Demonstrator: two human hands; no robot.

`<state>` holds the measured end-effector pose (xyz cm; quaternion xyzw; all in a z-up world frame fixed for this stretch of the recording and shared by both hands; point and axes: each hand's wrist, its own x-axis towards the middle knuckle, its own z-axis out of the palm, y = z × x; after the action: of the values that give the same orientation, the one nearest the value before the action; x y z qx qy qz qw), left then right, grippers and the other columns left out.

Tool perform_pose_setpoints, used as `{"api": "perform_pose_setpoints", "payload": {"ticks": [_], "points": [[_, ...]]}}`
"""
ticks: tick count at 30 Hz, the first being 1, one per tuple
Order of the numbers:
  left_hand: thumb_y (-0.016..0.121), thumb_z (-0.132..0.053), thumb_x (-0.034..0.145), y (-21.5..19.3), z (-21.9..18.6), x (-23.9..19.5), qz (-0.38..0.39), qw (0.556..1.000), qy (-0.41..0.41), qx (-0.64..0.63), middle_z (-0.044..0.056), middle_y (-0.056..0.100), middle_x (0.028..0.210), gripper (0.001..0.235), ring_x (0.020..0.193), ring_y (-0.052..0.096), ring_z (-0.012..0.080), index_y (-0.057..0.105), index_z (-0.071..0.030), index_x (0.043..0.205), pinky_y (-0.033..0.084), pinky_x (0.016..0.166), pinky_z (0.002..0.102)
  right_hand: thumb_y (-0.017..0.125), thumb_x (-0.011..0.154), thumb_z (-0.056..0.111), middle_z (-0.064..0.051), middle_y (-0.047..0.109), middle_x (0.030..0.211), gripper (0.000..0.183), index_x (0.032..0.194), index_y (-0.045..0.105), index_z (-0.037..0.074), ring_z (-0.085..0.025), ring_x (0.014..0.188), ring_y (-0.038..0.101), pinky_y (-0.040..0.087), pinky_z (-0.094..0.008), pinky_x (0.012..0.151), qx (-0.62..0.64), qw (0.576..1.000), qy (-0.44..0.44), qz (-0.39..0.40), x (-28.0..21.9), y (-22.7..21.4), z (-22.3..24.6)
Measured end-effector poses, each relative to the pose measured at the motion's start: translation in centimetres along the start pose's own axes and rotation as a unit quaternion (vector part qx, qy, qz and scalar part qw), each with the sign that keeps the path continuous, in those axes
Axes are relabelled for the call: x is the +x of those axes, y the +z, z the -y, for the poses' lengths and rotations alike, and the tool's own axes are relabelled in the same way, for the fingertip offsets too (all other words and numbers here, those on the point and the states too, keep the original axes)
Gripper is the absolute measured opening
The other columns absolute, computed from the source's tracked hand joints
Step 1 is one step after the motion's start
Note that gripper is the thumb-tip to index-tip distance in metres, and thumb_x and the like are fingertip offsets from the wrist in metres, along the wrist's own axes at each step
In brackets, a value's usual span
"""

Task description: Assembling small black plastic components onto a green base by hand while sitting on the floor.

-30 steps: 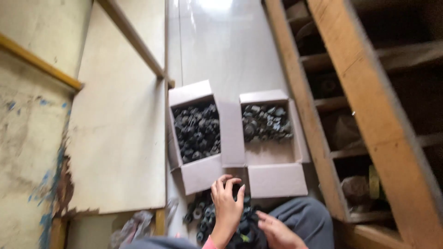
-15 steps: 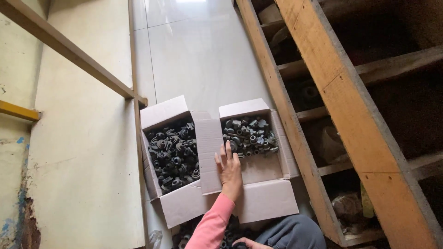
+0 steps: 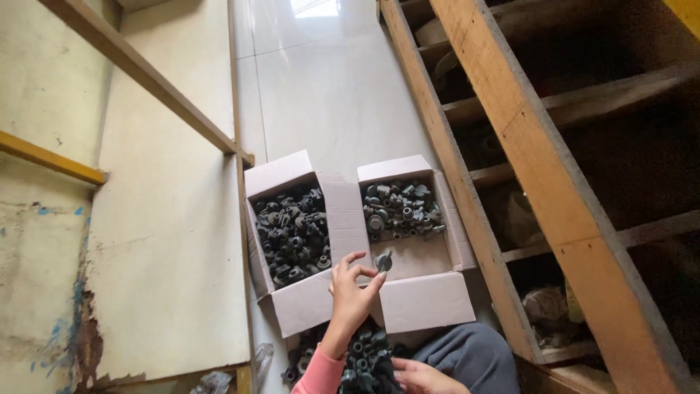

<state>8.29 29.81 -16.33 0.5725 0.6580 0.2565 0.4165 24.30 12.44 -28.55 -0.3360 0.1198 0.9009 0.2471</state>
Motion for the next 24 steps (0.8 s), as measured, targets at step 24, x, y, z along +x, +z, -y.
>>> {"api": "perform_pose_setpoints", "payload": {"ticks": [24], "points": [[0.078,-0.024,0.076,-11.3,0.4,-26.3,-0.192,0.973,0.097,-0.082,-0.002,0.064,0.132,0.008,0.128,0.051,0.0243,0.072,-0.019,0.073,0.038,0.108,0.042,0.064,0.097,0.004,-0.006,0.063,0.105,0.023,0.116,0.073,0.012,-0.018,0.093,0.067,0.054,-0.026,0.084,-0.585,0.384,-0.694,-0.168,-10.1,22.4,-11.3]]}}
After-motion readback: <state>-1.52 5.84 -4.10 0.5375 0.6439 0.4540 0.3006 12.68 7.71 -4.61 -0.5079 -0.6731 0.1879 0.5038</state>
